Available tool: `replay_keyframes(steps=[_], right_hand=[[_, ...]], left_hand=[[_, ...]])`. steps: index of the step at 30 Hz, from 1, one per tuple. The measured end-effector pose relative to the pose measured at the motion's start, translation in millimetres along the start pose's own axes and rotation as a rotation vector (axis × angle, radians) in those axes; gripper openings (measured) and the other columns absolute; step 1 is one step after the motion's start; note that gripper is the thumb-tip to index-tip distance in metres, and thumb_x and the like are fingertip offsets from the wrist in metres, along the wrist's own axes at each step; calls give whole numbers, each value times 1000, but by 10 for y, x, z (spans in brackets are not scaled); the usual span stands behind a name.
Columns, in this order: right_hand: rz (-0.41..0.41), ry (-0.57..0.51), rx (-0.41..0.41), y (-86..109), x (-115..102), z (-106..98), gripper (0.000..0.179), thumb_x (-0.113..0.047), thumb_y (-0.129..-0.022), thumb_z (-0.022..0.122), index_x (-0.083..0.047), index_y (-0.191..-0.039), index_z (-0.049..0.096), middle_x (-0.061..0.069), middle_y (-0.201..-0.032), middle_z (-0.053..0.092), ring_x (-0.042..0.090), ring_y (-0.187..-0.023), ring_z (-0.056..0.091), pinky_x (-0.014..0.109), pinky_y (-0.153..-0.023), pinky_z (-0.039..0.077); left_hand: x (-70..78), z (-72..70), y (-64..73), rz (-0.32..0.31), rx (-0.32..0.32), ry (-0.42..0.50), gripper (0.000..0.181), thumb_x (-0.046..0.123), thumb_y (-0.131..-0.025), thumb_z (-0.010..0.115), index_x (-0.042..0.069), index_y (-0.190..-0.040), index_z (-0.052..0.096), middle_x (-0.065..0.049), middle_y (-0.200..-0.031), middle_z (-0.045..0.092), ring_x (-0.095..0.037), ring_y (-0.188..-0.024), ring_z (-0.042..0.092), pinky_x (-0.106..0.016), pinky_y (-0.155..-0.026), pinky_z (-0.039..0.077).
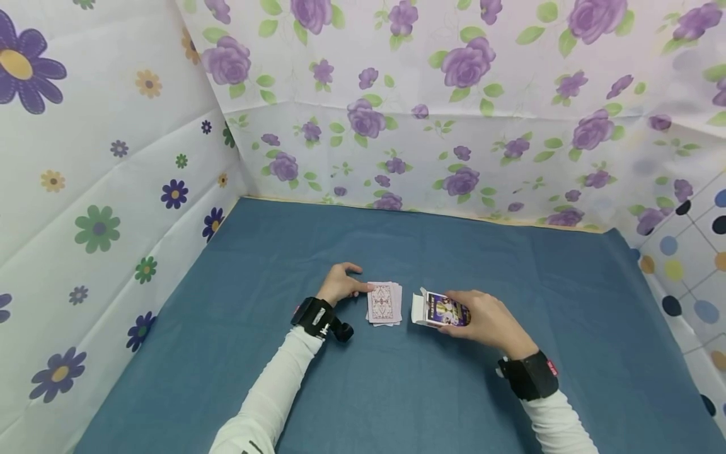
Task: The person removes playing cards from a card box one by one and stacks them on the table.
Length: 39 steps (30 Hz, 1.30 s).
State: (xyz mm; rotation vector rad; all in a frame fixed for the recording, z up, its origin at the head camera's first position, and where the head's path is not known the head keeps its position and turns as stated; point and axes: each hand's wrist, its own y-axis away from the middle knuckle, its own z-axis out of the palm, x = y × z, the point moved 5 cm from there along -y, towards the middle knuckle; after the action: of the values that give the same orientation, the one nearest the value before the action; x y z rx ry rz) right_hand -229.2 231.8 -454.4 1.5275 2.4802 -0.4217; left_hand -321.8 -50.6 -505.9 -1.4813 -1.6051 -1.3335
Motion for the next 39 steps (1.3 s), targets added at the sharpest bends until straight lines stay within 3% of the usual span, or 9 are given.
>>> replay_keyframes(steps=[9, 22, 28, 31, 34, 37, 39], right_hand=[[-1, 4, 4, -16, 1, -15, 68, -47, -74, 80, -8, -126, 63, 11, -113, 69, 19, -93, 63, 38, -76, 49], [1, 20, 7, -44, 7, -24, 67, -48, -74, 80, -8, -126, 64, 11, -113, 69, 18, -93, 63, 39, -77, 50], [-10, 20, 18, -36, -18, -28, 66, -46, -72, 82, -8, -123, 65, 10, -111, 70, 17, -90, 62, 38, -75, 50], [-13, 26, 12, -28, -30, -16, 65, -46, -72, 82, -8, -123, 65, 10, -112, 69, 17, -91, 62, 38, -75, 50], [-18, 31, 4, -26, -45, -1, 66, -47, -73, 81, -8, -123, 65, 9, -112, 69, 18, -92, 63, 38, -76, 51], [-23, 27, -1, -34, -63, 2, 65, -47, -73, 81, -8, -123, 65, 9, -111, 69, 16, -91, 63, 37, -75, 50], [-29, 24, -2, -43, -72, -5, 65, -47, -73, 81, -8, -123, 65, 9, -111, 69, 15, -89, 62, 35, -73, 50]], left_hand=[[48, 18, -42, 59, 70, -189, 56, 17, -73, 86, 5, -122, 61, -3, -57, 62, -12, -48, 56, -25, -52, 43], [125, 30, -40, 118, 74, -214, 51, 13, -76, 83, 4, -122, 61, -8, -65, 68, -14, -50, 57, -25, -51, 42], [196, 74, 34, 160, 70, -237, 42, 13, -83, 76, 3, -121, 62, -12, -78, 71, -21, -65, 64, -25, -56, 42], [309, 149, 152, 233, -15, -225, 33, 15, -88, 71, 3, -119, 64, -15, -86, 71, -30, -76, 66, -26, -61, 43], [493, 256, 321, 345, -163, -203, 23, 17, -92, 67, 5, -111, 69, -16, -92, 70, -32, -81, 63, -26, -65, 43], [679, 375, 504, 440, -323, -204, 18, 17, -94, 64, 5, -105, 72, -16, -97, 69, -27, -80, 60, -25, -68, 43], [775, 444, 612, 470, -386, -245, 18, 17, -95, 63, 5, -103, 73, -16, -97, 70, -19, -72, 57, -23, -65, 42]])
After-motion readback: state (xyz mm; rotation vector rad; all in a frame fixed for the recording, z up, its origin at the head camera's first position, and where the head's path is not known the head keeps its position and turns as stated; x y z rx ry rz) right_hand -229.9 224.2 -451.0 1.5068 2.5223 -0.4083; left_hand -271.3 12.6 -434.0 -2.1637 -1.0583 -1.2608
